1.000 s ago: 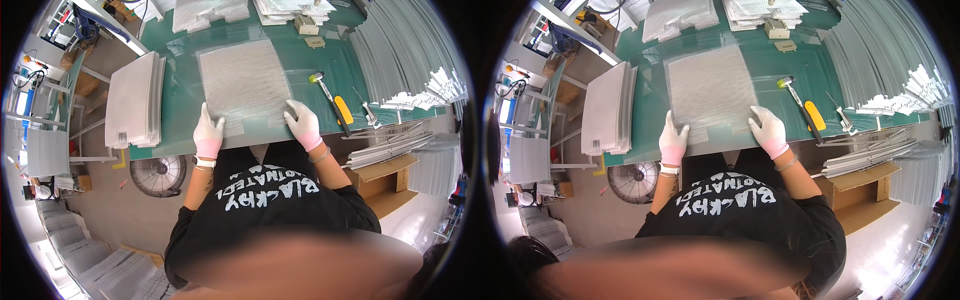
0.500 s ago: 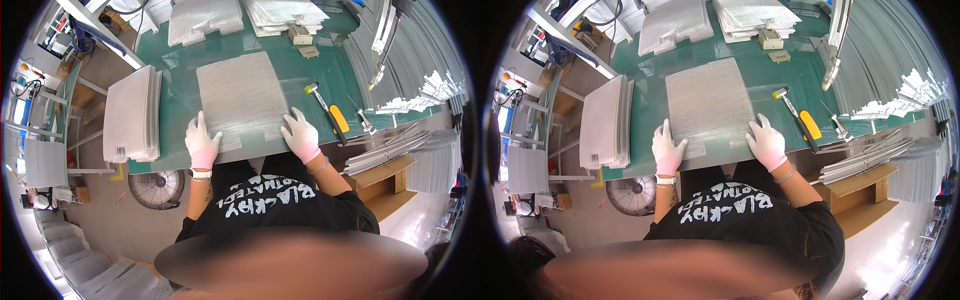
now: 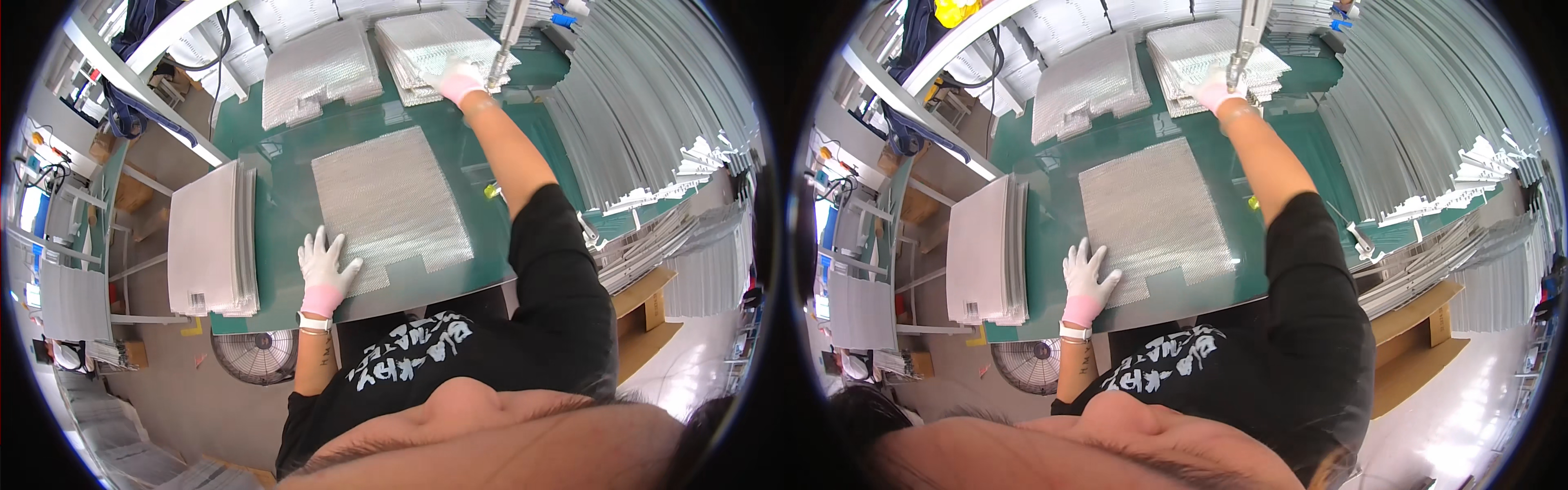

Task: The worker is assembling metal mesh filters by inserting the mesh into a frame and securing it with screws using an overhead electric screwdriver.

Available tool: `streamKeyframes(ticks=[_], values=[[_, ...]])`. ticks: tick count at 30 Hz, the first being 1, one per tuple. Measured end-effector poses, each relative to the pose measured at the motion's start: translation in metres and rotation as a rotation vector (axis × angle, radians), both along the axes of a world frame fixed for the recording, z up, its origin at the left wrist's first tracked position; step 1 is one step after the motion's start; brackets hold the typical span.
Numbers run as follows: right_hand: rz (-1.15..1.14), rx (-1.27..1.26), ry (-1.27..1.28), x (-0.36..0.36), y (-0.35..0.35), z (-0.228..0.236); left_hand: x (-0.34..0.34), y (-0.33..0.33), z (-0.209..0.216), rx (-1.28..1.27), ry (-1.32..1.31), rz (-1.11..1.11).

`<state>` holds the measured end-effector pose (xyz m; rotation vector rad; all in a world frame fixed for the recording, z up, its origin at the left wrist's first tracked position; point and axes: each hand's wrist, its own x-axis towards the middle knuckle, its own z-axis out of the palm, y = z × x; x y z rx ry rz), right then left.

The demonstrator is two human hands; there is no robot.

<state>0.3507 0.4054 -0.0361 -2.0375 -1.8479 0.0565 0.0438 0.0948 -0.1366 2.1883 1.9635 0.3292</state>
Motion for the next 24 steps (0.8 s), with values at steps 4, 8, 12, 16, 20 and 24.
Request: streamKeyframes(ticks=[4,8,12,16,20,24], values=[[0.075,-0.225,0.125,0.024,0.052,0.0,-0.004,-0.012,0.009,0.245,-0.102,0.025],[0.081,0.341,0.42,0.055,0.026,0.028,-0.01,-0.031,0.007,0.313,-0.261,0.096],[0.026,0.13,-0.008,0.067,0.024,-0.003,0.001,-0.029,0.007,0.311,-0.47,0.061],[0.013,0.811,0.872,0.089,-0.008,0.018,0.019,-0.023,0.019,0.329,-0.585,-0.085],[0.074,0.893,0.973,0.081,-0.092,0.022,0.024,-0.031,0.02,0.29,-0.76,-0.173],[0.521,0.881,1.298,0.011,-0.22,-0.012,0.059,-0.033,0.03,-0.08,-1.323,-0.338]])
